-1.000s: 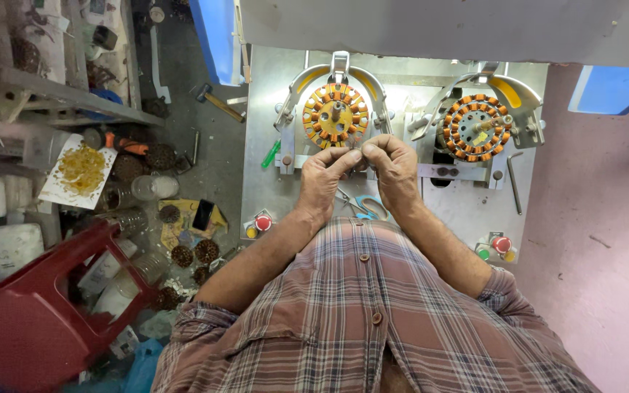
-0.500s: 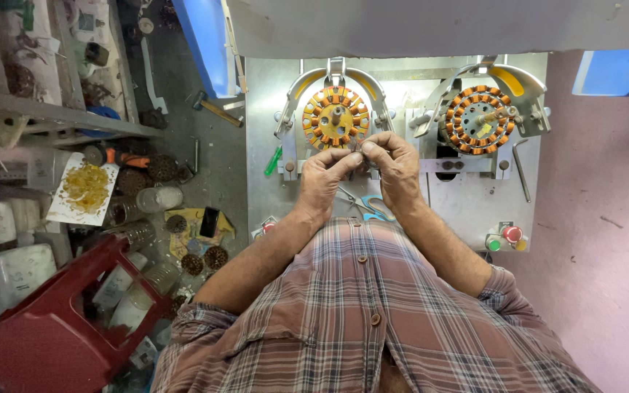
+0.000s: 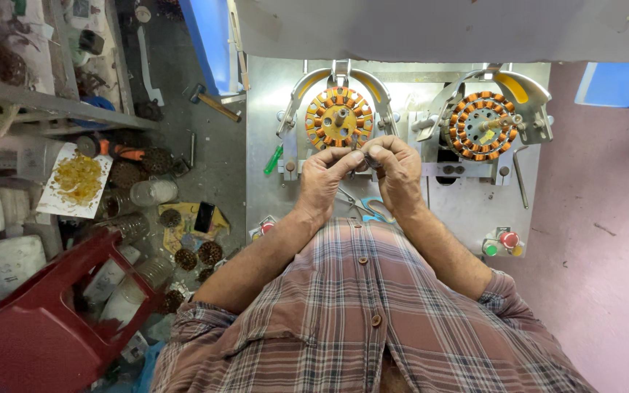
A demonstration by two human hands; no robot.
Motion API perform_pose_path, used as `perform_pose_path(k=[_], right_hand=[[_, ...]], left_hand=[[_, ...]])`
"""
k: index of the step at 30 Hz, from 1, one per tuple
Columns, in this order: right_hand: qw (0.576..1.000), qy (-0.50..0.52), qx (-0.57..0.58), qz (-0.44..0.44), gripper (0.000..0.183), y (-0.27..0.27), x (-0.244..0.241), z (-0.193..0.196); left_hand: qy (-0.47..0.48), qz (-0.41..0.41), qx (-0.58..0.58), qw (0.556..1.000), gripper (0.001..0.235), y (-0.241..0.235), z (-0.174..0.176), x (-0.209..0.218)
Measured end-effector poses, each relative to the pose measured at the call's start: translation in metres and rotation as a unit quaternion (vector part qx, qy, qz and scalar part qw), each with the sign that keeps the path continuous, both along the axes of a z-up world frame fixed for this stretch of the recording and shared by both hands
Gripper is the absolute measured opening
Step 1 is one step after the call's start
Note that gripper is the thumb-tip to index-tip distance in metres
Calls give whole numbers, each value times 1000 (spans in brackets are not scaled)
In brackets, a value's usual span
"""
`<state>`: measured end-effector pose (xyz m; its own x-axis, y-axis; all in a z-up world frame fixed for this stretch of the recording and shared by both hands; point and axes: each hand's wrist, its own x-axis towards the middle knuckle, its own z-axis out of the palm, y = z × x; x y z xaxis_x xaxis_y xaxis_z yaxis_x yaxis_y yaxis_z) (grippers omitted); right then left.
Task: The person rewinds an electric motor stator by hand at a workbench. They use a small prying tool to press copper wire coils into the stator slots and insert insulation strips to secure the windings.
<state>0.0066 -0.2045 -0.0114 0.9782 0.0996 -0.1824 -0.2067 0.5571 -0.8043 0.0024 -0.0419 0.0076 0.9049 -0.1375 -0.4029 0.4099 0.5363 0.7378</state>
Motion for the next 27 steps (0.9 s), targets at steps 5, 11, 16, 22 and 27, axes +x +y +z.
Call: perform_pose_path(k=[5,11,16,22,27], right_hand=[[999,39,24,-19,18,-1,0,2],[999,32,12,-15,18,1,0,8],[996,-4,-93,10,12,1,0,13],[992,-4,-126,7,11,2,1,15],[993,6,-121,0,10,3,4,13]], left_hand=[[2,3,9,1000,16,1,-1,0],[6,3,26,1000,16,-1,-2,1],[-8,3,17,1000,17,-1,-4,0],[1,2,28,1000,16,-2,-4,0],[1,-4,21,1000,15,-1,-3,1]])
